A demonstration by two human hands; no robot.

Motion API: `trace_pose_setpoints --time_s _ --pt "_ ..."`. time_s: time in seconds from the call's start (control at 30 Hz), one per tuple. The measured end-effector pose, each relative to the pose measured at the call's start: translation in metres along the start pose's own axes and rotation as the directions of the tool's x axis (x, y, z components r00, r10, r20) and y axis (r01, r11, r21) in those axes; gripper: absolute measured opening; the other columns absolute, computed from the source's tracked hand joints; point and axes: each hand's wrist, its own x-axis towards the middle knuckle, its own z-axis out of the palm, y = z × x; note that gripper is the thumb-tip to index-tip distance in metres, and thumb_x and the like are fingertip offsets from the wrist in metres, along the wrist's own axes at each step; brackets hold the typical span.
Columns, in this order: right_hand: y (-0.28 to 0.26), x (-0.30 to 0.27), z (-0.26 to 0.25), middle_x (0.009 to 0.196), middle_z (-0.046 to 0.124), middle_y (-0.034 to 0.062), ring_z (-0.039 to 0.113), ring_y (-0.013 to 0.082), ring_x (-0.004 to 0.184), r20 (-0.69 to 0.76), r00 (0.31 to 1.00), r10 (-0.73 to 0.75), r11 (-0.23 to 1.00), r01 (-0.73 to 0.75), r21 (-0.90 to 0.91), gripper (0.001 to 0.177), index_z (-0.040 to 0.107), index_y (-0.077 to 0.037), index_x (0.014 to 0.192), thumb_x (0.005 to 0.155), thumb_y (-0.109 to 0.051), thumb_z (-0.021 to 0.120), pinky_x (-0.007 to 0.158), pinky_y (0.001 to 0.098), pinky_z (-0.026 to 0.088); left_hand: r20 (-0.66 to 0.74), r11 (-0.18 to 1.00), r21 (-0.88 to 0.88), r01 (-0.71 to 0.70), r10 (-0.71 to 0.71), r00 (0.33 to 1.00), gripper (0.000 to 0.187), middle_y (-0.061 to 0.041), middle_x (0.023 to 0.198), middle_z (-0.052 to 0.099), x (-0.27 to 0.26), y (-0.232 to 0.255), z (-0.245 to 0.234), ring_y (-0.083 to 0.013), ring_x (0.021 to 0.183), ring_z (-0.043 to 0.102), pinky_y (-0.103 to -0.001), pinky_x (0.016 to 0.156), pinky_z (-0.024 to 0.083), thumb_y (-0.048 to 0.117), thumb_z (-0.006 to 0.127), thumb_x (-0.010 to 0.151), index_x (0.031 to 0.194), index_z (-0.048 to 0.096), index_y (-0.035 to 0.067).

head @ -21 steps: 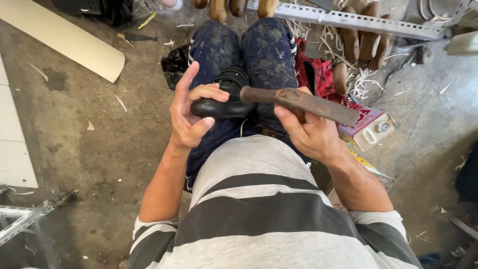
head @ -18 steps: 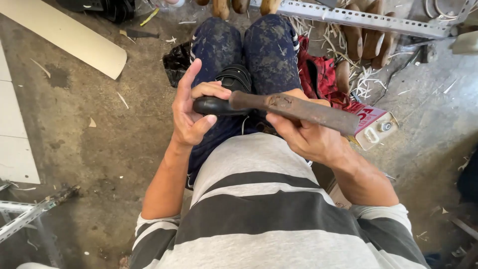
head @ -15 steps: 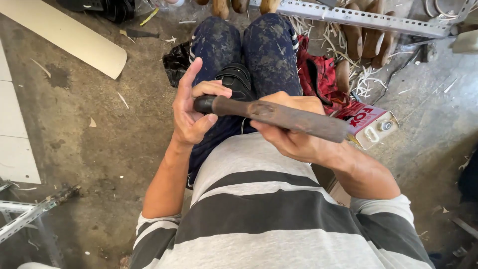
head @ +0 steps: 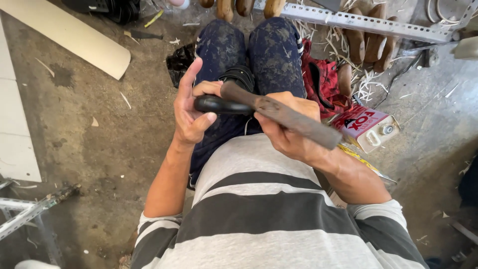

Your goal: Shaping and lasting a leather shoe upper over a last using pliers and a hammer.

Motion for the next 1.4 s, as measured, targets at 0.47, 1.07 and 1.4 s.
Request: trace_pose_setpoints --time_s 0.47,1.07,1.4 --pt "0.033 -0.027 0.000 0.076 0.068 0.0247 0.070 0.0467 0.075 -0.003 0.975 0.223 0.972 -0.222 -0.077 0.030 0.066 0.000 0.102 0.105 -0.030 0.062 0.066 0.0477 0.056 0.003 0.999 0.039 -0.014 0.014 1.000 0.091 -0.030 0.110 0.072 0.000 0.016 -0.001 -0.0378 0.114 0.070 -0.049 0.118 0.046 0.009 0.076 0.086 0.159 0.023 -0.009" --pt "0.091 -0.096 -0.058 0.058 0.063 0.0064 0.066 0.0190 0.052 -0.351 0.790 0.502 0.865 -0.461 0.199 0.021 0.067 -0.001 0.109 0.110 -0.016 0.053 0.060 0.0306 0.054 0.346 0.339 0.872 -0.353 0.083 0.934 0.045 -0.007 0.097 0.076 0.061 -0.057 0.082 -0.0243 0.088 0.073 -0.038 0.087 0.053 0.049 0.078 0.093 0.112 0.076 0.007" --pt "0.062 -0.048 -0.078 0.053 0.057 0.0085 0.066 0.0282 0.055 -0.127 0.919 0.373 0.924 -0.381 -0.044 0.037 0.064 -0.005 0.075 0.110 -0.018 0.063 0.063 0.0401 0.056 0.355 0.320 0.880 -0.350 0.046 0.934 0.047 -0.007 0.097 0.076 0.060 -0.063 0.082 -0.0231 0.088 0.074 -0.036 0.086 0.052 0.051 0.080 0.092 0.111 0.077 0.008"
